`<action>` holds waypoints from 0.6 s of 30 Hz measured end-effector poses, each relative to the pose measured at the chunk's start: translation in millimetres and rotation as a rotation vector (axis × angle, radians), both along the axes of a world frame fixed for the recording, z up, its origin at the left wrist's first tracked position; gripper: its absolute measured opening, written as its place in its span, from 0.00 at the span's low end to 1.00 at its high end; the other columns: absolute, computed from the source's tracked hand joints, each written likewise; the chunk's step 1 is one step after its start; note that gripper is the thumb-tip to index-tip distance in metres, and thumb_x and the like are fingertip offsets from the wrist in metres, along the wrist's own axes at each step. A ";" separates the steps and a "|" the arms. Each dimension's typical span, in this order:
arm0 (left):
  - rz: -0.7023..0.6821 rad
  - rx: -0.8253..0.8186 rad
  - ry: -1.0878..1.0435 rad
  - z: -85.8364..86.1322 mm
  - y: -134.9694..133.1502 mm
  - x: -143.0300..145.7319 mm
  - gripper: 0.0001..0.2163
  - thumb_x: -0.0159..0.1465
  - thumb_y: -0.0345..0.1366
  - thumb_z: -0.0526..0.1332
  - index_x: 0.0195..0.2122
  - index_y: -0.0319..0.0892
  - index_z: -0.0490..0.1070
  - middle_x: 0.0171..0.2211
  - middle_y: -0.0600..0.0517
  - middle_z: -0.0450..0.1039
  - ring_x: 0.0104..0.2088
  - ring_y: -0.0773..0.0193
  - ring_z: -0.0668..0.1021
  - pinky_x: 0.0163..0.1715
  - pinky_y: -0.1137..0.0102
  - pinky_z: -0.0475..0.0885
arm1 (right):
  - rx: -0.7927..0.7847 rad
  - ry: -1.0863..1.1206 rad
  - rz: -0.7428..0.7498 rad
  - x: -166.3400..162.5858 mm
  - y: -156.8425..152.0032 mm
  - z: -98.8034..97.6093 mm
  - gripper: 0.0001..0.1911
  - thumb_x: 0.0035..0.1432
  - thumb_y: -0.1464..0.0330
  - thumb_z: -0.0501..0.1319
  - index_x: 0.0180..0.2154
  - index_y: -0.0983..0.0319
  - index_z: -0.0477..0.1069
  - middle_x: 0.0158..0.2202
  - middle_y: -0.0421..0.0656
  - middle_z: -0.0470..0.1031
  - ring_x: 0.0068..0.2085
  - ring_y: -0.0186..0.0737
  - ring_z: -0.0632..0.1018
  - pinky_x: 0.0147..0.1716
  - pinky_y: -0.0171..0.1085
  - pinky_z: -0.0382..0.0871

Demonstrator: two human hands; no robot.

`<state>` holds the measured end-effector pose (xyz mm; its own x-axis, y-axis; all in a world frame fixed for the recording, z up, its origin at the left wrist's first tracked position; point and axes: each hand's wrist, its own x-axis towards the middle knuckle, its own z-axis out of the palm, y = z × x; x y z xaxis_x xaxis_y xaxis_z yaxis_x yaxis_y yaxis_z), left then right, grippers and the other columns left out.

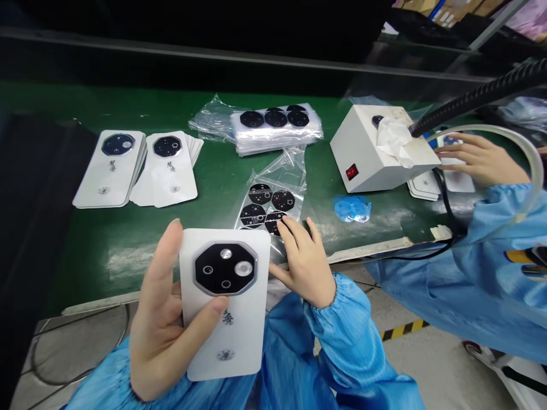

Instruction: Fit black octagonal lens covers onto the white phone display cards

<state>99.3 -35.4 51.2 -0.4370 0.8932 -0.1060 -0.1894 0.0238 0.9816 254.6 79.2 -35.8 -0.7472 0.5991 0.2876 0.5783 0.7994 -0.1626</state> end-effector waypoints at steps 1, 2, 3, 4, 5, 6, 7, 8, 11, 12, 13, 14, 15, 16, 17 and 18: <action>0.003 -0.005 0.014 0.0 -0.5 0.3 0.31 0.62 0.26 0.58 0.58 0.71 0.55 0.58 0.65 0.66 0.56 0.55 0.71 0.48 0.64 0.75 | 0.000 -0.003 0.004 1.7 0.8 0.0 0.27 0.63 0.60 0.50 0.59 0.69 0.54 0.56 0.58 0.65 0.60 0.53 0.63 0.60 0.58 0.51; 0.008 -0.013 0.025 0.2 -1.0 0.7 0.31 0.62 0.26 0.58 0.58 0.71 0.55 0.58 0.65 0.65 0.57 0.56 0.70 0.49 0.64 0.75 | 0.000 -0.006 0.009 3.2 1.5 0.3 0.28 0.63 0.59 0.50 0.59 0.69 0.54 0.56 0.58 0.65 0.60 0.52 0.63 0.60 0.58 0.50; 0.011 -0.018 0.031 0.4 -1.6 0.9 0.31 0.62 0.26 0.58 0.58 0.71 0.55 0.59 0.65 0.63 0.58 0.56 0.69 0.49 0.64 0.74 | -0.003 -0.009 0.013 4.7 2.2 0.7 0.28 0.63 0.59 0.50 0.58 0.69 0.54 0.56 0.58 0.65 0.60 0.52 0.63 0.61 0.58 0.50; 0.011 -0.022 0.034 0.8 -2.1 1.1 0.31 0.62 0.27 0.58 0.58 0.71 0.54 0.60 0.65 0.62 0.58 0.56 0.69 0.50 0.65 0.74 | -0.009 -0.009 0.019 6.2 2.8 1.4 0.27 0.63 0.59 0.50 0.58 0.69 0.55 0.56 0.58 0.65 0.61 0.52 0.62 0.61 0.58 0.50; 0.006 -0.021 0.032 1.3 -2.6 1.2 0.31 0.62 0.27 0.59 0.59 0.70 0.54 0.60 0.64 0.62 0.58 0.55 0.69 0.49 0.66 0.75 | -0.019 -0.007 0.026 7.7 3.4 2.2 0.27 0.63 0.59 0.50 0.59 0.69 0.54 0.56 0.58 0.65 0.61 0.52 0.62 0.61 0.58 0.50; -0.003 -0.015 0.024 2.0 -2.8 1.2 0.31 0.62 0.27 0.59 0.60 0.69 0.53 0.60 0.63 0.62 0.57 0.55 0.69 0.48 0.67 0.76 | -0.030 -0.003 0.033 9.2 4.1 3.2 0.27 0.63 0.59 0.50 0.59 0.68 0.54 0.56 0.58 0.65 0.61 0.52 0.62 0.60 0.58 0.50; -0.010 -0.013 0.010 2.8 -2.9 1.2 0.31 0.62 0.27 0.58 0.60 0.68 0.52 0.59 0.61 0.64 0.56 0.56 0.71 0.45 0.69 0.77 | -0.042 0.002 0.040 10.9 4.8 4.1 0.28 0.63 0.59 0.50 0.59 0.68 0.54 0.56 0.58 0.65 0.61 0.52 0.62 0.60 0.59 0.51; -0.014 -0.012 -0.006 3.7 -2.9 1.1 0.31 0.62 0.27 0.58 0.61 0.67 0.52 0.57 0.60 0.67 0.54 0.56 0.73 0.42 0.71 0.78 | -0.054 0.005 0.047 12.7 5.6 4.9 0.28 0.63 0.59 0.50 0.60 0.67 0.53 0.56 0.58 0.65 0.61 0.52 0.62 0.60 0.59 0.51; -0.014 -0.014 -0.046 6.5 -2.2 1.1 0.31 0.62 0.26 0.59 0.60 0.68 0.54 0.54 0.60 0.71 0.50 0.57 0.76 0.35 0.75 0.79 | -0.071 0.008 0.064 18.0 7.6 6.4 0.29 0.63 0.59 0.52 0.61 0.66 0.52 0.56 0.57 0.65 0.61 0.52 0.62 0.59 0.60 0.52; -0.019 -0.018 -0.056 7.3 -2.0 1.1 0.31 0.62 0.27 0.59 0.59 0.69 0.54 0.53 0.61 0.71 0.49 0.57 0.77 0.34 0.75 0.79 | -0.075 0.007 0.069 19.5 8.2 6.6 0.30 0.62 0.59 0.52 0.61 0.65 0.51 0.57 0.56 0.64 0.61 0.52 0.62 0.59 0.60 0.52; -0.026 -0.022 -0.062 7.9 -1.8 1.1 0.31 0.62 0.27 0.59 0.59 0.69 0.54 0.53 0.61 0.72 0.49 0.56 0.77 0.35 0.74 0.79 | -0.077 0.005 0.075 20.9 8.6 6.8 0.30 0.62 0.59 0.52 0.61 0.65 0.51 0.57 0.56 0.64 0.61 0.52 0.62 0.59 0.60 0.52; -0.035 -0.025 -0.065 8.5 -1.8 1.1 0.31 0.62 0.28 0.59 0.60 0.69 0.53 0.52 0.61 0.72 0.48 0.55 0.77 0.35 0.73 0.80 | -0.078 0.003 0.079 22.0 8.9 6.8 0.30 0.62 0.59 0.52 0.61 0.65 0.51 0.57 0.56 0.64 0.62 0.52 0.62 0.59 0.60 0.52; -0.041 -0.028 -0.064 8.9 -1.9 0.9 0.31 0.62 0.28 0.59 0.60 0.69 0.53 0.52 0.60 0.72 0.47 0.55 0.78 0.35 0.71 0.80 | -0.079 0.002 0.082 22.8 9.1 6.8 0.30 0.62 0.58 0.52 0.61 0.65 0.51 0.57 0.57 0.64 0.62 0.52 0.61 0.59 0.60 0.52; -0.043 -0.031 -0.059 9.1 -2.1 0.6 0.31 0.62 0.28 0.59 0.60 0.69 0.52 0.52 0.60 0.73 0.46 0.55 0.79 0.36 0.70 0.80 | -0.081 0.001 0.084 23.4 9.2 6.8 0.31 0.62 0.58 0.52 0.61 0.66 0.50 0.57 0.57 0.63 0.62 0.52 0.61 0.59 0.60 0.52; -0.045 -0.036 -0.053 9.1 -2.4 0.1 0.31 0.62 0.28 0.59 0.60 0.68 0.52 0.51 0.60 0.73 0.45 0.55 0.79 0.35 0.70 0.80 | -0.082 0.002 0.083 23.8 9.2 6.7 0.30 0.62 0.58 0.52 0.61 0.66 0.50 0.57 0.57 0.63 0.62 0.52 0.61 0.59 0.60 0.52; -0.048 -0.043 -0.046 9.0 -2.8 -0.5 0.31 0.62 0.28 0.59 0.60 0.68 0.52 0.50 0.60 0.74 0.44 0.56 0.80 0.34 0.70 0.80 | -0.085 0.003 0.081 24.1 9.3 6.6 0.30 0.62 0.58 0.52 0.61 0.66 0.51 0.58 0.57 0.63 0.62 0.52 0.61 0.59 0.60 0.52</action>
